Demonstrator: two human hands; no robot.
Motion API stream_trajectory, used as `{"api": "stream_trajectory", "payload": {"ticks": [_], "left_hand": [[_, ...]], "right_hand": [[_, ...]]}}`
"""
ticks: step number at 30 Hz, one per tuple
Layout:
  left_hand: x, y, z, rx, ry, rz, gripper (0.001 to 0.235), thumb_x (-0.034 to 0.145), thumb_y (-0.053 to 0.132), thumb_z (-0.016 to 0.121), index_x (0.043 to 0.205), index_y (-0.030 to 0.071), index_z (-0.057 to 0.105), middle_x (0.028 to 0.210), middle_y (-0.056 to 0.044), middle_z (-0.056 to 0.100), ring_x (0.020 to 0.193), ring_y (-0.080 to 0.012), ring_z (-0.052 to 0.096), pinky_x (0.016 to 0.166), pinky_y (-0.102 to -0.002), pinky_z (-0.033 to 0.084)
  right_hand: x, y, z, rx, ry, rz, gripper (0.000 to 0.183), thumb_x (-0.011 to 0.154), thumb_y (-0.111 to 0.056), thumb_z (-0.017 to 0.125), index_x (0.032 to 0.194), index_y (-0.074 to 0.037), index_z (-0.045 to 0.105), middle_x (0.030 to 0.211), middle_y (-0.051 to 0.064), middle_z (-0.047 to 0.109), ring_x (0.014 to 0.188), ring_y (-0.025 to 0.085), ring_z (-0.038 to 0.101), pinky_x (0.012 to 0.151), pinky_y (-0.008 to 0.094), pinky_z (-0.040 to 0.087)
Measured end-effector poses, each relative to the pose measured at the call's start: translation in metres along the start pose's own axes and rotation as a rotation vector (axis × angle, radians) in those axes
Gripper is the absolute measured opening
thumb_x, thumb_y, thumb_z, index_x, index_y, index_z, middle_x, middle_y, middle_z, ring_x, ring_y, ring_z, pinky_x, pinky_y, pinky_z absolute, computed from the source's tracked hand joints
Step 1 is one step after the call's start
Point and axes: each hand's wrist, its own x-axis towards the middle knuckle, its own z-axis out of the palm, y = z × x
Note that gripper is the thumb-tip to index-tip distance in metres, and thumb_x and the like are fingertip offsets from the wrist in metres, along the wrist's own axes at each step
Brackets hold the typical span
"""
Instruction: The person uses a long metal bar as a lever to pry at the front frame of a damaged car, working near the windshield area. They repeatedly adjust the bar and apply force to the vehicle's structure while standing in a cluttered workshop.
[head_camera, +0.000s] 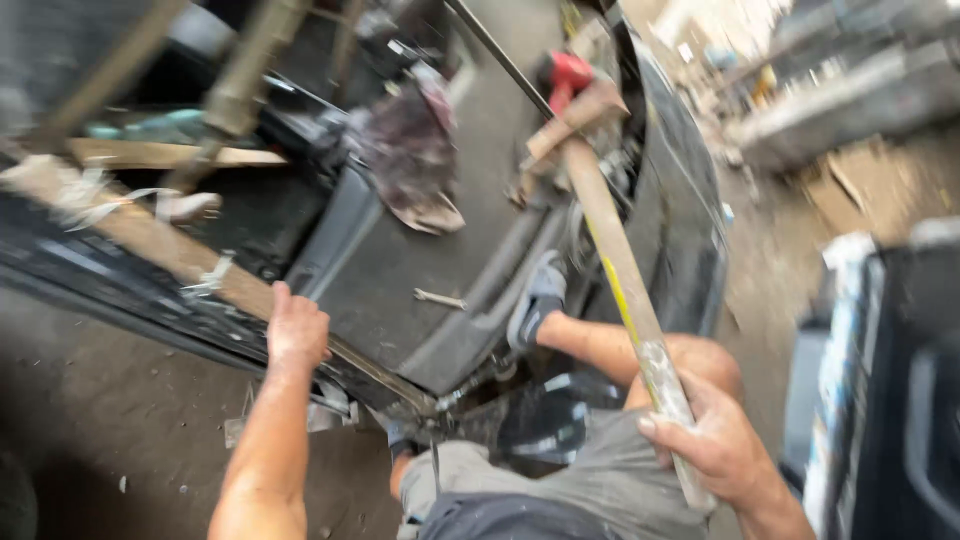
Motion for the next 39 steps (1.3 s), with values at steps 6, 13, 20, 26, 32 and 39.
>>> {"api": "stream_trajectory", "payload": {"ticks": [6, 13, 20, 26, 32, 39], "left_hand": [[0.039, 0.017, 0.056, -0.082, 0.116, -0.036, 0.045, 0.08, 0.047, 0.078, 0.115, 0.02, 0.075, 0.121, -0.001, 0.066, 0.134, -0.0273, 0.048, 0.125, -0.06, 0.001], [0.031, 0.007, 0.03, -0.037, 0.028, -0.035, 0.046, 0.082, 0.041, 0.076, 0.12, 0.015, 0.071, 0.123, -0.006, 0.063, 0.133, -0.0308, 0.046, 0.123, -0.063, 0.002], [0.033, 0.03, 0.063, -0.056, 0.199, -0.045, 0.023, 0.092, 0.022, 0.059, 0.105, 0.011, 0.074, 0.108, -0.01, 0.065, 0.122, -0.0329, 0.053, 0.124, -0.063, 0.008], [0.046, 0.029, 0.07, -0.074, 0.095, -0.027, 0.024, 0.091, 0.019, 0.057, 0.108, 0.009, 0.071, 0.11, -0.012, 0.063, 0.124, -0.0338, 0.051, 0.125, -0.061, 0.008], [0.039, 0.035, 0.09, -0.089, 0.15, -0.032, 0.026, 0.091, 0.02, 0.057, 0.11, 0.007, 0.069, 0.114, -0.013, 0.062, 0.128, -0.0343, 0.048, 0.124, -0.056, 0.011], [0.024, 0.016, 0.069, -0.209, -0.073, 0.12, 0.067, 0.077, 0.042, 0.079, 0.13, 0.007, 0.056, 0.134, -0.015, 0.054, 0.141, -0.0338, 0.036, 0.124, -0.049, 0.008]], "right_hand": [[0.075, -0.051, 0.023, -0.047, -0.016, 0.25, 0.047, 0.072, -0.02, 0.074, 0.118, -0.01, 0.069, 0.067, 0.009, 0.064, 0.043, 0.017, 0.056, 0.039, 0.033, 0.046], [0.178, -0.04, 0.027, 0.28, -0.414, 0.328, 0.047, 0.073, -0.018, 0.077, 0.115, -0.002, 0.061, 0.069, 0.009, 0.063, 0.046, 0.014, 0.054, 0.043, 0.026, 0.042], [0.198, 0.019, 0.039, 0.355, -0.491, 0.229, 0.039, 0.077, -0.015, 0.076, 0.107, 0.001, 0.059, 0.06, 0.007, 0.057, 0.041, 0.014, 0.051, 0.036, 0.029, 0.04], [0.197, 0.028, 0.034, 0.397, -0.515, 0.373, 0.046, 0.071, -0.015, 0.08, 0.109, -0.001, 0.059, 0.059, 0.007, 0.055, 0.038, 0.016, 0.053, 0.034, 0.032, 0.041], [0.223, -0.026, 0.027, 0.421, -0.634, 0.22, 0.049, 0.074, -0.014, 0.083, 0.114, 0.0, 0.058, 0.073, 0.006, 0.062, 0.047, 0.015, 0.059, 0.041, 0.03, 0.045], [0.252, -0.043, 0.034, 0.333, -0.618, 0.231, 0.035, 0.079, -0.011, 0.069, 0.11, -0.001, 0.058, 0.063, 0.007, 0.057, 0.042, 0.016, 0.055, 0.037, 0.032, 0.046]]}}
